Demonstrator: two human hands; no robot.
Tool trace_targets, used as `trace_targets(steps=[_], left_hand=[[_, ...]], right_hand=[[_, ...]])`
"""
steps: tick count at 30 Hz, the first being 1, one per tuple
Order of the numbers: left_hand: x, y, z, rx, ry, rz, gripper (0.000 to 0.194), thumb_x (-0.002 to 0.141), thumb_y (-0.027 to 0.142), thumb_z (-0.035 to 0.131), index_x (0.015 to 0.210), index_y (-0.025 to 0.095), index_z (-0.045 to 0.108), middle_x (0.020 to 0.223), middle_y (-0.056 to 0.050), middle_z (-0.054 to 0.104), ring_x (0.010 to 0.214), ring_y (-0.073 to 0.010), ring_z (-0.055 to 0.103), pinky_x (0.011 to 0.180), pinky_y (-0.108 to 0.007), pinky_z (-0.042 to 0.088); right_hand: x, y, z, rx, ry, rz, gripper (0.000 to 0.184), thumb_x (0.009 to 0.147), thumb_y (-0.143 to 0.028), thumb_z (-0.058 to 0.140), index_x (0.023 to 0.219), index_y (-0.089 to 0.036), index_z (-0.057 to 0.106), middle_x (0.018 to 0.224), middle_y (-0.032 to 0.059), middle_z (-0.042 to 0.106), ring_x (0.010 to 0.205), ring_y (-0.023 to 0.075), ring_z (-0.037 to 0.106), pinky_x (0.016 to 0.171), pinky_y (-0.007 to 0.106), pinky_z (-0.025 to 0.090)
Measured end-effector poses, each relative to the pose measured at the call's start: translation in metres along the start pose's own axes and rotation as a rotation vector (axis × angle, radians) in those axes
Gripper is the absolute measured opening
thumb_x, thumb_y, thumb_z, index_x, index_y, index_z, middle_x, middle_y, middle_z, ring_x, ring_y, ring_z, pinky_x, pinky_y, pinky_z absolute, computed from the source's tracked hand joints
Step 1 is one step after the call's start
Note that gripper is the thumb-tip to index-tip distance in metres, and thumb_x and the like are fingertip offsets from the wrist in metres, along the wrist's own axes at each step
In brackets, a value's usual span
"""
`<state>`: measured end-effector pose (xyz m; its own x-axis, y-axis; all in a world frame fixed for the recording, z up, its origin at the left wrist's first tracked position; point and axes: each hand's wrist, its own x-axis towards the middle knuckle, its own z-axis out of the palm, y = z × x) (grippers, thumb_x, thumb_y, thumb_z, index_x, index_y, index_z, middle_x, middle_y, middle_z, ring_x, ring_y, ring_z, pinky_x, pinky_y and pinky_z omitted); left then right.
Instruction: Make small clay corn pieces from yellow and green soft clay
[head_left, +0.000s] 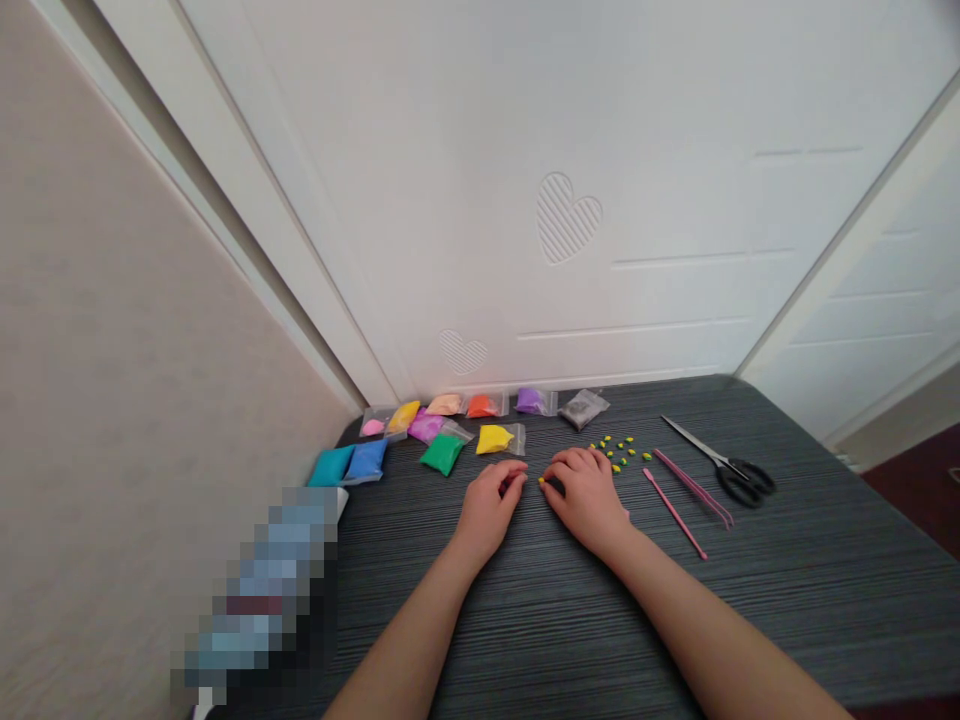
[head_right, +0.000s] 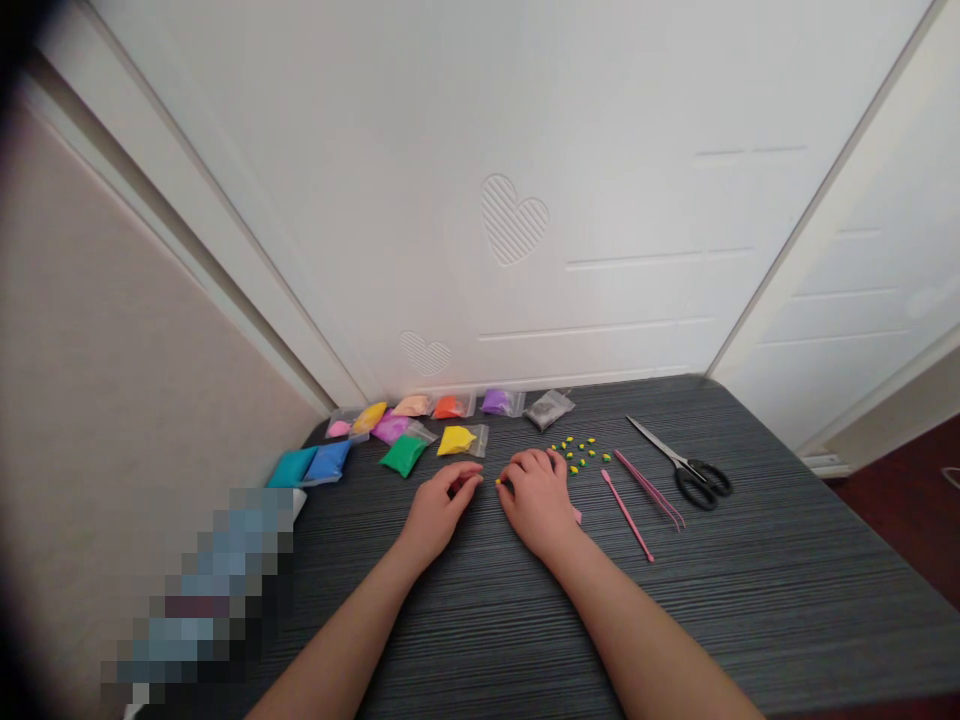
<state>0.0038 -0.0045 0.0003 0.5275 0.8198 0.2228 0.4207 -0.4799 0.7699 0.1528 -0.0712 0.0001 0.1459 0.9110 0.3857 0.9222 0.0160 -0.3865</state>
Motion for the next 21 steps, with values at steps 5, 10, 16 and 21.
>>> trace_targets(steps=[5, 10, 16, 21], left_hand=[[0.0004, -0.0004, 0.0004, -0.009, -0.028, -0.019, 0.025, 0.08, 0.028, 0.044, 0.101, 0.02, 0.055, 0.082, -0.001, 0.062, 0.074, -0.0128, 0.056, 0.071, -0.026, 0.044], [0.001, -0.0051, 0.0035, -0.014, 0.001, -0.012, 0.026, 0.074, 0.022, 0.051, 0.099, 0.02, 0.055, 0.08, -0.001, 0.059, 0.071, -0.0119, 0.053, 0.068, -0.025, 0.044], [0.0005, -0.008, 0.0039, 0.023, 0.007, 0.015, 0.025, 0.071, 0.02, 0.053, 0.096, 0.021, 0.056, 0.08, 0.0, 0.057, 0.073, -0.0127, 0.052, 0.067, -0.025, 0.043], [-0.0005, -0.0054, 0.0029, 0.011, -0.013, -0.013, 0.022, 0.077, 0.023, 0.047, 0.097, 0.02, 0.056, 0.087, -0.002, 0.06, 0.076, -0.0129, 0.054, 0.07, -0.026, 0.044]], right_hand=[[-0.0017, 0.0009, -0.003, 0.002, -0.023, -0.001, 0.011, 0.077, -0.032, 0.052, 0.081, -0.025, 0.06, 0.091, 0.0006, 0.058, 0.095, 0.0182, 0.046, 0.094, 0.041, 0.021], [-0.0031, 0.0006, -0.0058, 0.006, -0.038, -0.003, 0.011, 0.077, -0.032, 0.052, 0.081, -0.025, 0.059, 0.092, 0.001, 0.058, 0.095, 0.0183, 0.046, 0.094, 0.041, 0.02], [-0.0047, 0.0006, -0.009, 0.011, -0.045, -0.007, 0.01, 0.077, -0.029, 0.052, 0.082, -0.026, 0.059, 0.092, 0.0003, 0.058, 0.095, 0.0177, 0.047, 0.093, 0.04, 0.022], [-0.0049, 0.0006, -0.0091, 0.008, -0.05, -0.006, 0.01, 0.077, -0.028, 0.051, 0.083, -0.025, 0.059, 0.093, 0.0007, 0.058, 0.096, 0.0177, 0.047, 0.093, 0.04, 0.022]])
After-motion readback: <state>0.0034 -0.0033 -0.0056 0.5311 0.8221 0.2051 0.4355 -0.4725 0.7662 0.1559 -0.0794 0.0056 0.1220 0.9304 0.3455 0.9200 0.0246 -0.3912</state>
